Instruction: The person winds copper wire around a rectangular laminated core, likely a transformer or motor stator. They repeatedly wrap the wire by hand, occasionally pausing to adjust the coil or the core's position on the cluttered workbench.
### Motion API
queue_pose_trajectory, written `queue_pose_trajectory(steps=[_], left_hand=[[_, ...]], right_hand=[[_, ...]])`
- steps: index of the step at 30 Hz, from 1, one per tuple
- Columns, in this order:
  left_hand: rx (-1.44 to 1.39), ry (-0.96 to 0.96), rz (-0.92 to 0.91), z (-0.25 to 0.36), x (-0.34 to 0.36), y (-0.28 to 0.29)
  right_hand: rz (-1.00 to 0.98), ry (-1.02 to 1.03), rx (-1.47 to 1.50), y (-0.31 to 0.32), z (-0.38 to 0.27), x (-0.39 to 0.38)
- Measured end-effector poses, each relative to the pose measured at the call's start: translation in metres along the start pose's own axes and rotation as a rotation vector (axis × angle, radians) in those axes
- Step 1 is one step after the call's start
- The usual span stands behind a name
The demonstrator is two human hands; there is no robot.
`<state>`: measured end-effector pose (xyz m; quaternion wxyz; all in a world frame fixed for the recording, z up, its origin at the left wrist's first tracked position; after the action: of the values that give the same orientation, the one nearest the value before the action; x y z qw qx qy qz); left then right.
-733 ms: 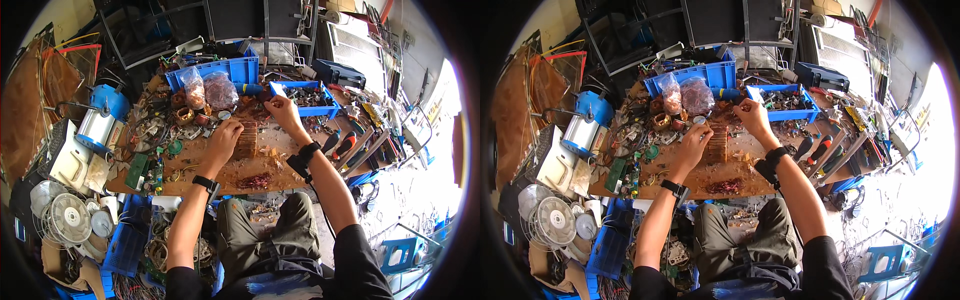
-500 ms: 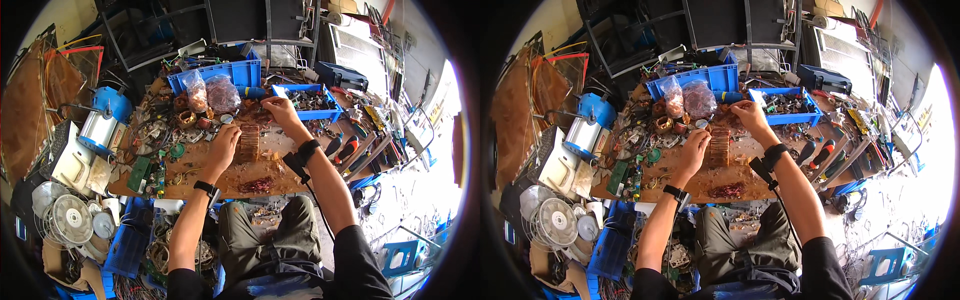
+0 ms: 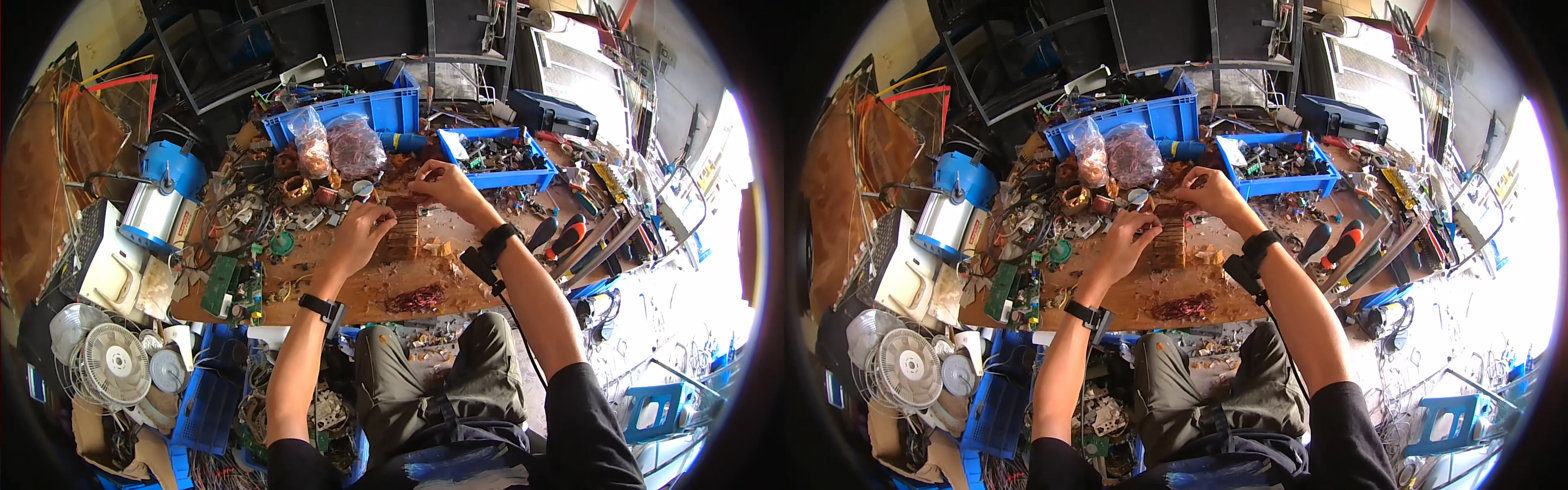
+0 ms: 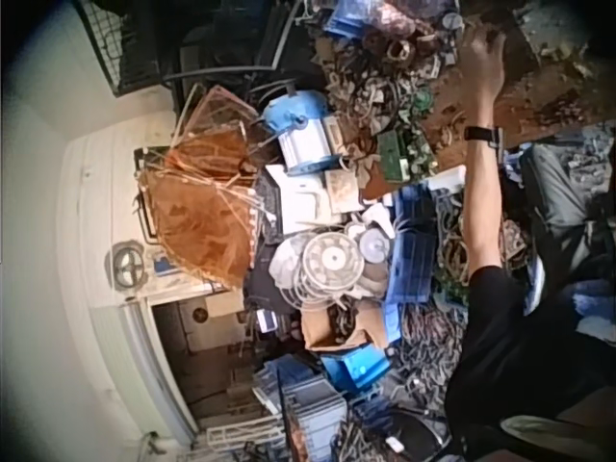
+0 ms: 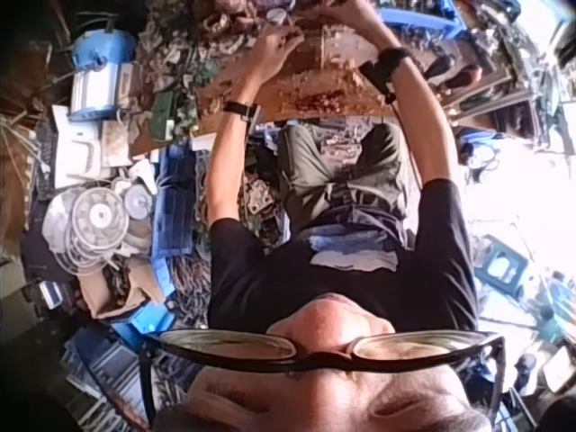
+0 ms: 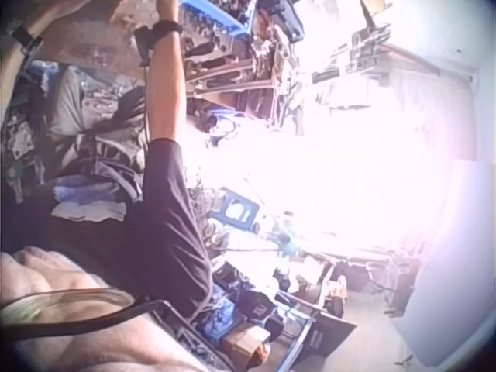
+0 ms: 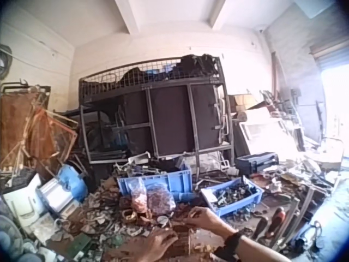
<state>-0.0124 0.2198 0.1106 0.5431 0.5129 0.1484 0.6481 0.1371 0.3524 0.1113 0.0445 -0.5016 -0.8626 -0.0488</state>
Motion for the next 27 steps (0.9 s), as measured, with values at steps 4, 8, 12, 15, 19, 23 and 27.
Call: queue_pose_trajectory(steps=[4,8,12,15,19,23,27], left_hand=[[-0.231,0.154,-0.048,-0.021,-0.006,-0.008],[-0.640,0.299,-0.098,-0.048,-0.014,-0.022],[-0.151,0.165,-0.029,-0.021,-0.007,-0.003],[0.069,0.100,0.057,0.021,0.001,0.008],[0.050,0.113,0.151,0.018,0.000,0.011],[0.033,0.186,0.132,0.018,0.003,0.009],[0.015,0.139,0.141,0.013,0.004,0.007]], right_hand=[[-0.032,0.033,-0.060,-0.009,-0.010,0.001],[-0.087,0.011,0.103,-0.020,-0.001,0.000],[-0.152,-0.001,0.024,-0.024,0.002,0.004],[-0.189,0.077,-0.091,-0.024,-0.005,0.006],[-0.196,-0.027,0.096,-0.024,-0.008,-0.002],[-0.241,-0.010,0.004,-0.024,-0.017,-0.014],[-0.265,-0.001,-0.029,-0.017,-0.007,-0.013]])
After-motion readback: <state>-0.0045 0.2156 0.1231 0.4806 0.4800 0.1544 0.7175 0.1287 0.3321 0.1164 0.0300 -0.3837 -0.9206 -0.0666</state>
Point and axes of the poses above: each hand's wrist, its own x-axis towards the middle knuckle, its own y-axis out of the back of the hand, z = x × y, the point moved 10 cm from there along x, towards the middle knuckle, and after that the axes turned 9 degrees about x, right-handed, at the moved point
